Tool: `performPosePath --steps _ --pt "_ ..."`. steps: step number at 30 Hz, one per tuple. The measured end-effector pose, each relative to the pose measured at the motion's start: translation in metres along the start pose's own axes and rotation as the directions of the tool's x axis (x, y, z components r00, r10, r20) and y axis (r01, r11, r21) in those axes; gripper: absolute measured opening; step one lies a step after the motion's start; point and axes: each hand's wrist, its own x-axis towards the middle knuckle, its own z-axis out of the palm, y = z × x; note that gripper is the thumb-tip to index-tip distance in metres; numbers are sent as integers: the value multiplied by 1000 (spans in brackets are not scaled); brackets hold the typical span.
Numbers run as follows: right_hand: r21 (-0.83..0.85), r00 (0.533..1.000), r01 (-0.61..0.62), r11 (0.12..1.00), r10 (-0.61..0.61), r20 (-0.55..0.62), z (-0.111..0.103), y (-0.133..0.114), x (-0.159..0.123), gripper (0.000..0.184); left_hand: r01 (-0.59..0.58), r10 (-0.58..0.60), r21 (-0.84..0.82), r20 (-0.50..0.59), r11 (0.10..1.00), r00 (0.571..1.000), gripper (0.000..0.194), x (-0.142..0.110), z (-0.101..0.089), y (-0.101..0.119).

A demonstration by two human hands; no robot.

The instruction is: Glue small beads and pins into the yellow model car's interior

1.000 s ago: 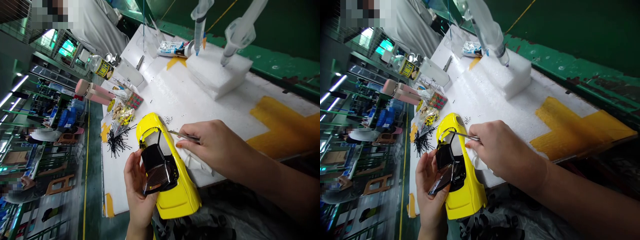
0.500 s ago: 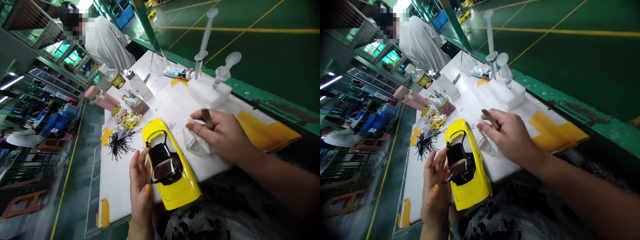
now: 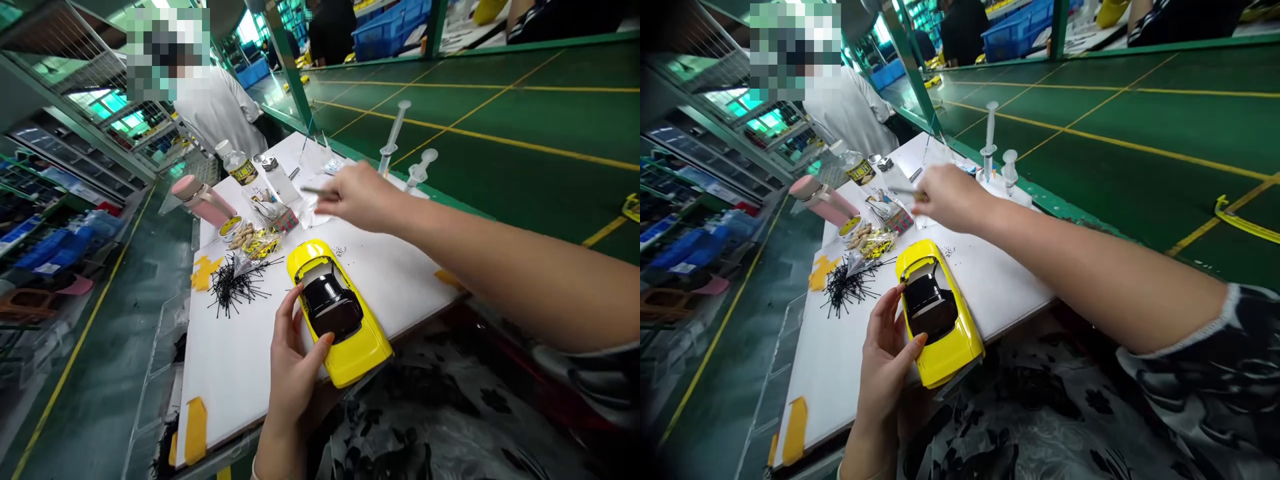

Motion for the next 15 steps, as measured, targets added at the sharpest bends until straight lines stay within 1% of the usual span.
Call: performPosePath --steps 1,2,3,4,5,6,8,10,12,13,15 --pt "20 990 -48 999 45 133 2 -3 -12 21 -2 2 -12 -6 1000 1000 67 0 0 -1" --pt "47 960 -95 994 79 269 6 -4 -23 25 -4 4 -29 -22 1000 1000 66 1 -1 -3" --pt "93 919 -137 986 91 384 10 -4 -33 27 -8 5 -47 -50 999 999 64 2 -1 -5" --pt "163 878 -181 970 84 470 14 -3 -42 27 -11 6 -64 -84 998 996 62 2 -2 -7" --pt "255 846 -240 937 73 528 20 -1 -50 26 -14 4 -79 -119 997 993 59 3 -3 -9" --pt "351 821 -308 885 60 568 26 0 -56 26 -15 2 -89 -151 996 989 56 3 -3 -12" --pt "493 791 -436 753 60 608 38 1 -66 29 -13 -5 -96 -190 995 982 52 4 -5 -16" --pt "550 784 -512 659 99 612 48 -1 -74 36 -10 -10 -99 -202 995 979 52 4 -6 -19" --pt "574 798 -526 628 131 588 50 -7 -82 38 -8 -15 -106 -216 994 976 54 6 -7 -21" --pt "586 807 -528 615 148 571 46 -10 -86 38 -6 -19 -112 -224 994 974 56 7 -8 -21" --pt "606 822 -528 595 180 540 27 -13 -98 39 2 -34 -133 -240 991 970 60 9 -8 -21"
